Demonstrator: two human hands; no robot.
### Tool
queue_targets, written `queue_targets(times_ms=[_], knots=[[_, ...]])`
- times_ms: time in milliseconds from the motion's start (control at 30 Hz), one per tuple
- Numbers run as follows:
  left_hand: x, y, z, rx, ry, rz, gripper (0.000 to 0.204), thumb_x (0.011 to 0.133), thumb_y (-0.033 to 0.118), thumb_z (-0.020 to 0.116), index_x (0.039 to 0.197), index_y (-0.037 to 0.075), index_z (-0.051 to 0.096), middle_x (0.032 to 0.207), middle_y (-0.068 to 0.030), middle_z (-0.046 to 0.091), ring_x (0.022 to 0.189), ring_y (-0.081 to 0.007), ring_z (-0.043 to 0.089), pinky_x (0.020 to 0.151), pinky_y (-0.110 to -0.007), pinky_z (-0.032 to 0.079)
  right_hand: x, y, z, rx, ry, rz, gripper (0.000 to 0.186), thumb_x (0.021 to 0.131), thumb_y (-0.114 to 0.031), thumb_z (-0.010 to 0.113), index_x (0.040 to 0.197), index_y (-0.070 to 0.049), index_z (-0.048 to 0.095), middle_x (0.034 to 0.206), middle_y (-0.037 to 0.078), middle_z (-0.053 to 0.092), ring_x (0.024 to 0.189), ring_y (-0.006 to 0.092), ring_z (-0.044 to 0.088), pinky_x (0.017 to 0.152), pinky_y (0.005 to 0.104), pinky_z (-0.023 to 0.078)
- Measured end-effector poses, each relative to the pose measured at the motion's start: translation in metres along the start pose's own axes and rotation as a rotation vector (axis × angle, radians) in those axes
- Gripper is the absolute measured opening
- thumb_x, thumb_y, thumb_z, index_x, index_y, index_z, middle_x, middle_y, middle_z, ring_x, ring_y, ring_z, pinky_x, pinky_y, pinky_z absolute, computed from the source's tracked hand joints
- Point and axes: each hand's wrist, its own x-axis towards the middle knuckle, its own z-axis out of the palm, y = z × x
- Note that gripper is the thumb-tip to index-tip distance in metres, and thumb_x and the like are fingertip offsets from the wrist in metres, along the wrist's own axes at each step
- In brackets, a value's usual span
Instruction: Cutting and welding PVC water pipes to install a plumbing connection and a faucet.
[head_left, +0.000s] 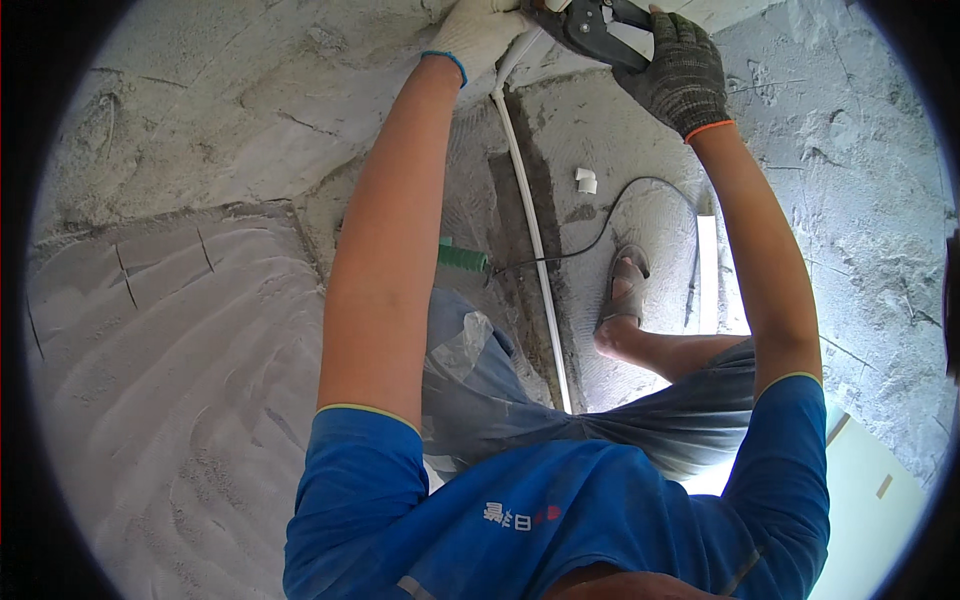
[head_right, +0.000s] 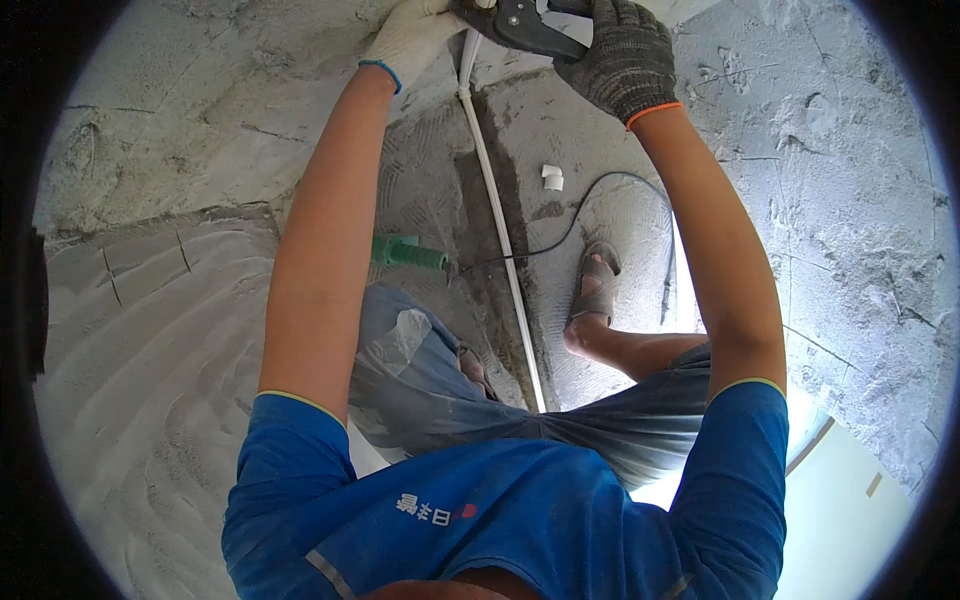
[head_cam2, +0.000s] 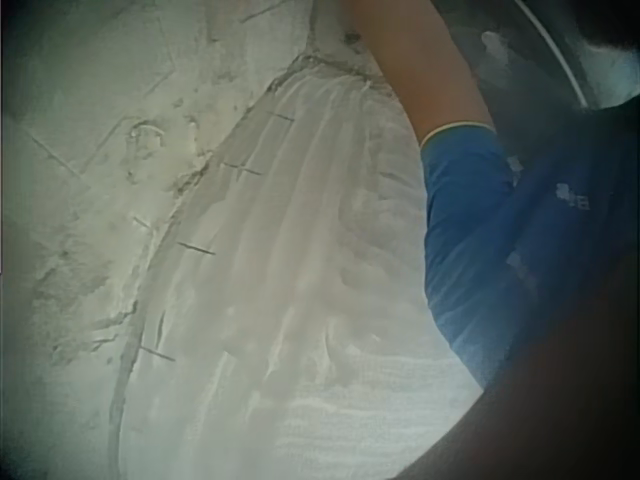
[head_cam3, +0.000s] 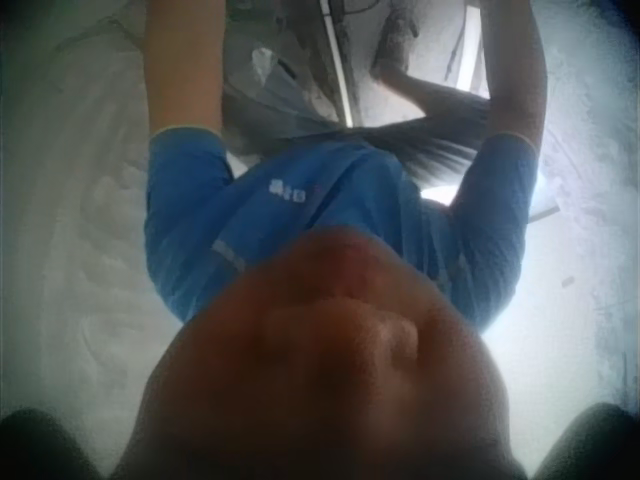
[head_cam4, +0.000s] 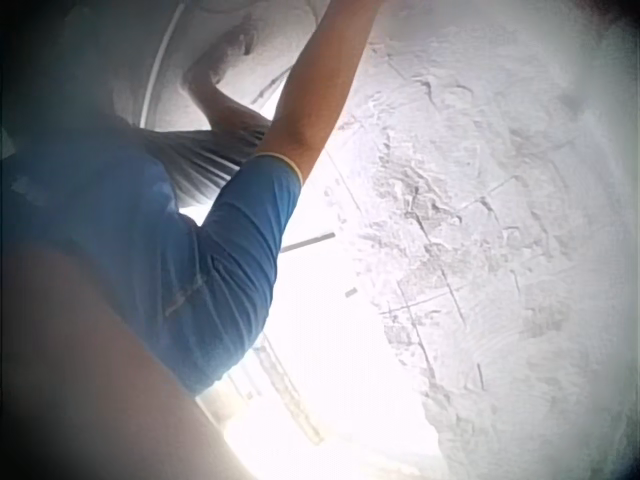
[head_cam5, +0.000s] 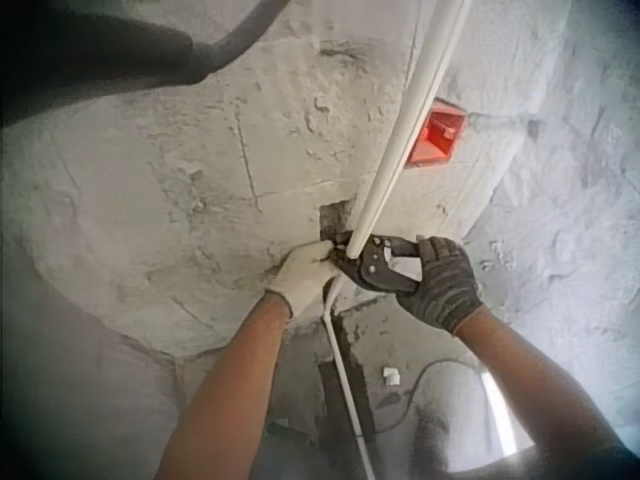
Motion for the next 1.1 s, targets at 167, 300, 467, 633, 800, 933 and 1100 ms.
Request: queue_targets(times_ms=[167, 300, 467, 633, 800, 933, 1100], knots=[[-0.001, 0.000, 0.001, 0.049, -0.007, 0.001, 0.015, 0.094, 0.010, 0.054, 0.097, -0.003, 0.062, 0.089, -0.0024, 0.060, 0.084, -0.0131, 0.052, 0.077, -0.028, 0.045, -0.002, 0.002, 0.011, -0.029, 0.084, 0.027, 0.071, 0.075, -0.049, 0.073, 0.126, -0.003, 0.056, 0.114, 0.019, 0.062, 0.113, 0.0355, 0.058, 0.098, 0.0444, 0.046], [-0.004, -0.013, -0.002, 0.041, -0.025, 0.350, 0.020, 0.093, 0.015, 0.058, 0.100, -0.004, 0.062, 0.089, -0.0036, 0.063, 0.084, -0.0144, 0.056, 0.076, -0.029, 0.047, 0.001, 0.004, 0.017, -0.030, -0.114, 0.057, 0.069, 0.074, -0.049, 0.073, 0.121, -0.001, 0.058, 0.115, 0.020, 0.062, 0.116, 0.0357, 0.055, 0.099, 0.0432, 0.046], [-0.001, -0.016, -0.002, 0.150, 0.024, 0.128, 0.027, 0.092, 0.022, 0.062, 0.109, 0.003, 0.069, 0.096, -0.0073, 0.069, 0.089, -0.0158, 0.062, 0.082, -0.030, 0.049, 0.000, 0.006, 0.010, 0.114, -0.239, 0.060, 0.047, 0.075, -0.047, 0.070, 0.100, -0.008, 0.066, 0.097, 0.016, 0.066, 0.097, 0.0335, 0.063, 0.084, 0.0443, 0.052], [-0.003, -0.006, 0.000, 0.068, 0.022, 0.071, 0.024, 0.090, 0.019, 0.064, 0.105, 0.001, 0.070, 0.090, -0.0060, 0.069, 0.085, -0.0134, 0.061, 0.078, -0.029, 0.050, -0.003, 0.004, 0.007, 0.192, -0.336, 0.114, 0.045, 0.074, -0.046, 0.071, 0.100, -0.010, 0.066, 0.099, 0.014, 0.066, 0.099, 0.0318, 0.064, 0.084, 0.0432, 0.052], [-0.006, 0.010, -0.003, 0.108, -0.017, -0.020, 0.026, 0.092, 0.020, 0.063, 0.110, 0.002, 0.068, 0.100, -0.0013, 0.067, 0.095, -0.0125, 0.055, 0.090, -0.028, 0.043, -0.002, 0.000, 0.013, 0.087, 0.050, 0.167, 0.068, 0.071, -0.048, 0.072, 0.120, -0.004, 0.058, 0.114, 0.017, 0.060, 0.113, 0.0351, 0.055, 0.100, 0.0496, 0.041], [-0.019, 0.067, -0.012, 0.317, -0.046, 0.001, 0.034, 0.092, 0.028, 0.062, 0.112, 0.001, 0.067, 0.106, -0.0054, 0.069, 0.102, -0.0185, 0.059, 0.093, -0.032, 0.045, 0.000, 0.001, 0.012, 0.187, -0.205, 0.208, 0.079, 0.071, -0.050, 0.070, 0.130, 0.000, 0.052, 0.122, 0.020, 0.056, 0.117, 0.0372, 0.051, 0.107, 0.0503, 0.033], [-0.035, 0.162, 0.005, 0.970, 0.189, 0.292, 0.039, 0.092, 0.033, 0.056, 0.112, 0.000, 0.065, 0.097, -0.0177, 0.069, 0.090, -0.0324, 0.066, 0.080, -0.044, 0.050, -0.003, -0.001, 0.002, 0.138, -0.209, 0.227, 0.075, 0.072, -0.050, 0.068, 0.127, -0.001, 0.053, 0.117, 0.019, 0.059, 0.114, 0.0353, 0.054, 0.103, 0.0490, 0.037]])
